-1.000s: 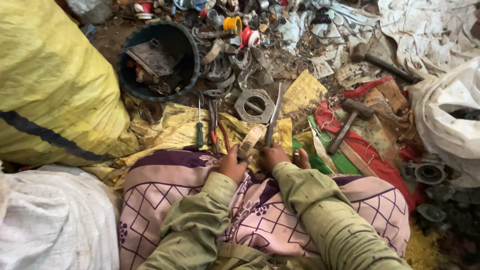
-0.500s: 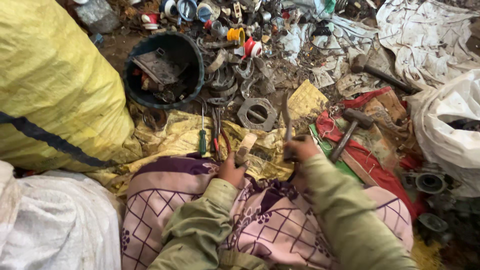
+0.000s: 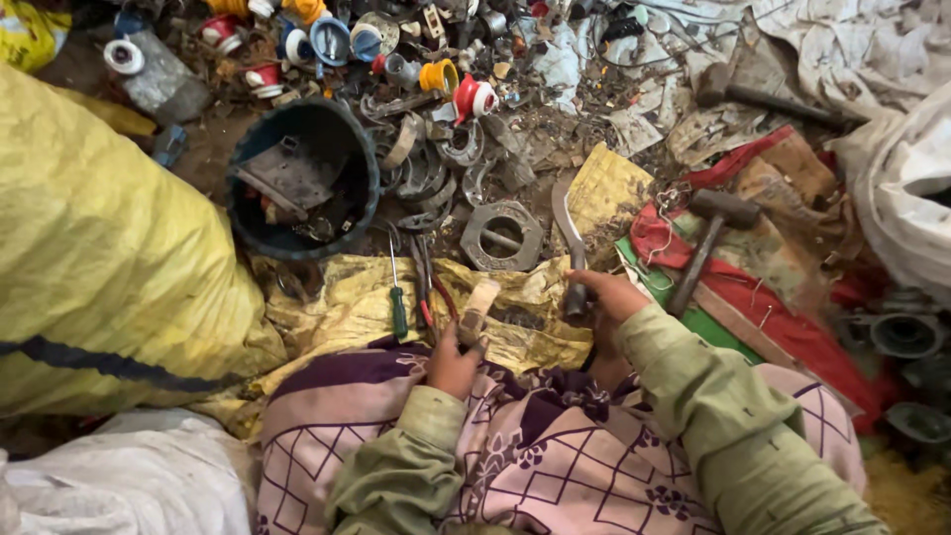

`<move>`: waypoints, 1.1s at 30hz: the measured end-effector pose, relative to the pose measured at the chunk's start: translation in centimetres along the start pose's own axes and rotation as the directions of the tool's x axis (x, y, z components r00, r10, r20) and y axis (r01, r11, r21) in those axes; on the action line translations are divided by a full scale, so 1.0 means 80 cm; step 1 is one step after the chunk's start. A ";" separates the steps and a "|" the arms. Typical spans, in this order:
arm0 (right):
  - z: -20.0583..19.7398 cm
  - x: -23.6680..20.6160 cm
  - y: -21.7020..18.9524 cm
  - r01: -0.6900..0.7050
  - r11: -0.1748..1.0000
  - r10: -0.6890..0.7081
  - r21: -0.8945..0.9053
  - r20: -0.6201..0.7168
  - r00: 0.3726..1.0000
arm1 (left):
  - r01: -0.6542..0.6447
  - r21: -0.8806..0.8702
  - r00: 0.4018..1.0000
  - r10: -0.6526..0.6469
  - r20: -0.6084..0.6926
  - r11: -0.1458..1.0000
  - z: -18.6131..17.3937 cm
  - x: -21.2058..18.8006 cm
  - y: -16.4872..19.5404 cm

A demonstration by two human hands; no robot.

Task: The person sits on the ground and uses a curved metal tool to scrape and clean a small metal ring. They repeatedly scrape the inner and outer surfaces, rotate the ring, and inspect it by hand. The person also handles a larger metal ring and continues scraping both items.

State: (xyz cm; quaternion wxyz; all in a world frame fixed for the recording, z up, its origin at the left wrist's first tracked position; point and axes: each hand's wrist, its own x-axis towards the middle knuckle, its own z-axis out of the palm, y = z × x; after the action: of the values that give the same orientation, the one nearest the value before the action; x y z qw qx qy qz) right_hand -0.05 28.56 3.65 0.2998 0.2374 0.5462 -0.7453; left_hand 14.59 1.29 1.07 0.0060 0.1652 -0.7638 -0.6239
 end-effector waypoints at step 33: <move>-0.008 -0.020 -0.029 0.027 0.999 -0.028 -0.034 -0.018 0.999 | -0.093 0.048 0.994 0.095 -0.057 0.995 -0.015 -0.005 0.103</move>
State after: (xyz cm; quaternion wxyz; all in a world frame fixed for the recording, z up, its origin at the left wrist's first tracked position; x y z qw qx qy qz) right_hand -0.53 30.01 6.05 0.2884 0.2317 0.5647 -0.7378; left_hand 13.25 1.63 9.26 0.0542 0.1475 -0.7842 -0.6003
